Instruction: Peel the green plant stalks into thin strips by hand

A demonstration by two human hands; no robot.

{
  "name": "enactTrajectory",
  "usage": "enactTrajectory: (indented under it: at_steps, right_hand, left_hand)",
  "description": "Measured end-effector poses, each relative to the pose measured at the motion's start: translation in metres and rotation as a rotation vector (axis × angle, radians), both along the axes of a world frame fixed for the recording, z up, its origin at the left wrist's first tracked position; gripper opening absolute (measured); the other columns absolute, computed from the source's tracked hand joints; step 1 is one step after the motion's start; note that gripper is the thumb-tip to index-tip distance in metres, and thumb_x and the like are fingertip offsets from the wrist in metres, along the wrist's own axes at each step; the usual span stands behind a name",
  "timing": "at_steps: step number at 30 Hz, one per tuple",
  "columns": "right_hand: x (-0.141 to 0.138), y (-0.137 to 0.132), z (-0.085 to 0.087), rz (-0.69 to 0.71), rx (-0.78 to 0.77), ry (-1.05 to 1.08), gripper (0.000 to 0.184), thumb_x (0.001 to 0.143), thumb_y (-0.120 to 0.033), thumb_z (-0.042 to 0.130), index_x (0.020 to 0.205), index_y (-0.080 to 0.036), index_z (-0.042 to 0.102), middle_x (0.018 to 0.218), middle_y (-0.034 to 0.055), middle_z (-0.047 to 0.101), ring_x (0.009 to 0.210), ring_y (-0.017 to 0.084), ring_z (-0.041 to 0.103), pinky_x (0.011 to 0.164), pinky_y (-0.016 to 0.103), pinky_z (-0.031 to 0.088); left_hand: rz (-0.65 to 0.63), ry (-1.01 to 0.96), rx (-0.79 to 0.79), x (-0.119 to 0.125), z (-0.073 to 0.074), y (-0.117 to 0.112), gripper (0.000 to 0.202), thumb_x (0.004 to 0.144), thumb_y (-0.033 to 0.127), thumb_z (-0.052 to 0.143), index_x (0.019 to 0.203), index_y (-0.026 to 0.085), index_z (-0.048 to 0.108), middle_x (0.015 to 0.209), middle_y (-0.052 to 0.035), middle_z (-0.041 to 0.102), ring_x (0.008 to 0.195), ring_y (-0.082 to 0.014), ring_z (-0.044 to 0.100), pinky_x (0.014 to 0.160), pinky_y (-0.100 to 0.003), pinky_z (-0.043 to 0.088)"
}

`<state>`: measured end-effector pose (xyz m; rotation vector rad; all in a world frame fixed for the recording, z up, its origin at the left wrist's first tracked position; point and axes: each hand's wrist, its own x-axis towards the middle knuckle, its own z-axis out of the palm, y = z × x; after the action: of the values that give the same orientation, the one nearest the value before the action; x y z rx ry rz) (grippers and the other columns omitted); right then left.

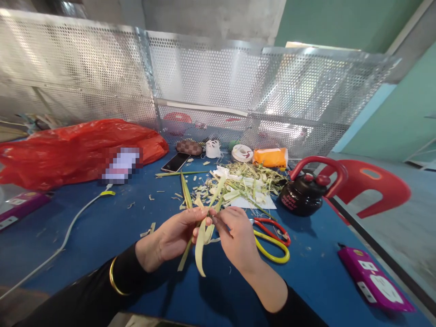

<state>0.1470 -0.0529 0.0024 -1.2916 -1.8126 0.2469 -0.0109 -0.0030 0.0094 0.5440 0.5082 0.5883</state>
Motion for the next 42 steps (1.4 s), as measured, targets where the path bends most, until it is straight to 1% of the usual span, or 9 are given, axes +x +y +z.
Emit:
enactTrajectory:
  at_steps: [4, 7, 12, 17, 22, 27, 30, 37, 42]
  right_hand:
    - [-0.001, 0.000, 0.000, -0.027, 0.011, 0.000, 0.034, 0.092, -0.027, 0.050, 0.059, -0.020, 0.043, 0.058, -0.0031, 0.043, 0.058, 0.012, 0.043, 0.062, 0.025, 0.036]
    - [-0.001, 0.001, -0.002, -0.029, -0.032, 0.000, 0.036, 0.092, -0.028, 0.050, 0.058, -0.020, 0.041, 0.057, -0.0032, 0.041, 0.058, 0.012, 0.042, 0.061, 0.024, 0.035]
    - [0.000, 0.005, -0.006, -0.061, -0.095, 0.020, 0.033, 0.091, -0.031, 0.051, 0.060, -0.019, 0.049, 0.059, -0.0020, 0.047, 0.061, 0.014, 0.046, 0.062, 0.024, 0.036]
    - [0.001, 0.009, -0.012, -0.078, -0.210, 0.070, 0.031, 0.089, -0.034, 0.051, 0.064, -0.019, 0.059, 0.062, 0.0007, 0.055, 0.065, 0.016, 0.051, 0.062, 0.026, 0.038]
    - [0.006, 0.012, -0.012, -0.025, -0.321, 0.426, 0.025, 0.089, -0.039, 0.052, 0.088, -0.020, 0.068, 0.087, 0.0042, 0.068, 0.086, 0.020, 0.059, 0.079, 0.029, 0.043]
    - [0.006, 0.010, -0.003, 0.030, -0.405, 0.768, 0.025, 0.081, -0.041, 0.062, 0.072, -0.018, 0.066, 0.072, 0.0012, 0.064, 0.075, 0.017, 0.056, 0.073, 0.028, 0.043]
    - [0.005, 0.009, -0.003, -0.012, -0.391, 0.760, 0.024, 0.076, -0.035, 0.067, 0.061, -0.018, 0.060, 0.059, -0.0026, 0.056, 0.062, 0.013, 0.049, 0.063, 0.026, 0.039]
    - [0.001, 0.011, -0.017, -0.135, -0.276, 0.684, 0.025, 0.075, -0.032, 0.065, 0.058, -0.018, 0.055, 0.056, -0.0037, 0.052, 0.057, 0.012, 0.044, 0.058, 0.026, 0.036]
    - [0.010, 0.014, -0.014, -0.154, -0.266, 0.537, 0.026, 0.082, -0.037, 0.059, 0.066, -0.017, 0.061, 0.065, 0.0009, 0.062, 0.066, 0.017, 0.055, 0.064, 0.028, 0.044]
  left_hand:
    - [0.105, 0.077, -0.080, 0.005, 0.010, -0.002, 0.006, 0.079, 0.011, 0.063, 0.079, 0.007, 0.067, 0.053, -0.0023, 0.058, 0.037, -0.0061, 0.044, 0.038, -0.015, 0.033]
    - [0.178, 0.106, -0.098, 0.007, 0.011, -0.003, 0.013, 0.083, 0.008, 0.055, 0.077, 0.006, 0.067, 0.052, -0.0034, 0.058, 0.036, -0.0059, 0.043, 0.037, -0.014, 0.032]
    - [0.147, 0.035, 0.018, 0.008, -0.001, -0.002, 0.009, 0.079, 0.010, 0.062, 0.083, 0.005, 0.068, 0.054, -0.0023, 0.058, 0.038, -0.0051, 0.044, 0.036, -0.013, 0.031]
    - [0.167, 0.138, 0.106, 0.005, -0.003, 0.001, 0.012, 0.083, 0.014, 0.058, 0.085, 0.006, 0.068, 0.064, -0.0051, 0.063, 0.041, -0.0055, 0.047, 0.038, -0.014, 0.035]
    - [0.069, 0.192, 0.187, 0.003, 0.001, 0.002, 0.029, 0.093, 0.027, 0.045, 0.095, 0.007, 0.066, 0.082, -0.0138, 0.069, 0.051, -0.0120, 0.060, 0.040, -0.016, 0.040]
    - [-0.022, 0.285, 0.345, 0.005, 0.000, -0.004, 0.024, 0.088, 0.028, 0.054, 0.090, 0.008, 0.066, 0.082, -0.0146, 0.071, 0.051, -0.0126, 0.063, 0.038, -0.014, 0.039]
    - [-0.051, 0.375, 0.415, 0.008, -0.002, -0.007, 0.019, 0.082, 0.027, 0.062, 0.085, 0.009, 0.066, 0.079, -0.0120, 0.072, 0.049, -0.0109, 0.062, 0.037, -0.013, 0.038]
    - [-0.095, 0.446, 0.431, 0.010, -0.006, -0.007, 0.017, 0.074, 0.025, 0.067, 0.078, 0.009, 0.069, 0.066, -0.0085, 0.070, 0.048, -0.0118, 0.061, 0.039, -0.015, 0.040]
    - [-0.044, 0.409, 0.367, 0.009, -0.004, -0.007, 0.019, 0.080, 0.026, 0.064, 0.084, 0.008, 0.068, 0.072, -0.0118, 0.071, 0.052, -0.0139, 0.064, 0.041, -0.016, 0.043]
